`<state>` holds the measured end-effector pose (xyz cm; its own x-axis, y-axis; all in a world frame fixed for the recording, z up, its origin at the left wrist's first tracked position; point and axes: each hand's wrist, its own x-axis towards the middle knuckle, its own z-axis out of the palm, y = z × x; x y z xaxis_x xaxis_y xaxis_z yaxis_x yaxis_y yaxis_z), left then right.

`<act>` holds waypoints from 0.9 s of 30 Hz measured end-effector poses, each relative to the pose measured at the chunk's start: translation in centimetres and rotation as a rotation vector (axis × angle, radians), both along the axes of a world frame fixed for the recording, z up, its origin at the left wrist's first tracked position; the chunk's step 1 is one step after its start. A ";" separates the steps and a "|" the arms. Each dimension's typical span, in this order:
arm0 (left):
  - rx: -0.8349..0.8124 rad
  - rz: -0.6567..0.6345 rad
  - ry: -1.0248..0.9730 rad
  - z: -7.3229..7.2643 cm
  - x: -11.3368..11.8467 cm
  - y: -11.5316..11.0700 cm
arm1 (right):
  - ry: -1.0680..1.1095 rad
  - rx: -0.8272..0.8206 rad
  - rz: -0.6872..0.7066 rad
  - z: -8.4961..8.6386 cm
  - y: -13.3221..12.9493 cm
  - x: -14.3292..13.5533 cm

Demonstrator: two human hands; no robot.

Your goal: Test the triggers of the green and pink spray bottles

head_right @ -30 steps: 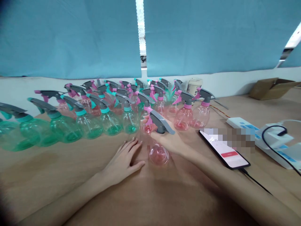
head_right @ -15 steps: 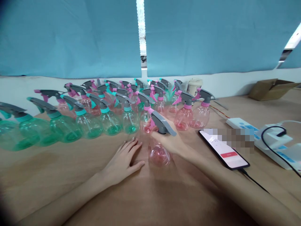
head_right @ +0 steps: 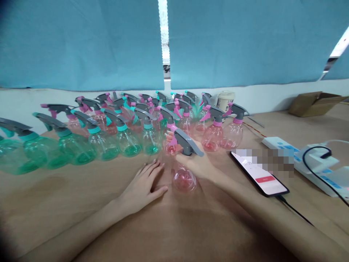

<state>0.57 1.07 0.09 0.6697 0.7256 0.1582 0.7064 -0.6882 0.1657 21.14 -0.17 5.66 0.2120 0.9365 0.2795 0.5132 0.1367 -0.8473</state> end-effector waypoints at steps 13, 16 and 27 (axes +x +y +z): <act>0.014 -0.005 0.014 0.1 0.0 0.0 | -0.034 -0.017 -0.010 0.3 -0.1 -0.1; 0.017 -0.008 0.019 0.1 0.0 0.0 | -0.050 -0.039 -0.040 0.5 -0.2 -0.2; 0.022 -0.018 0.005 -0.1 -0.1 0.0 | -0.012 0.021 0.045 0.1 0.0 0.0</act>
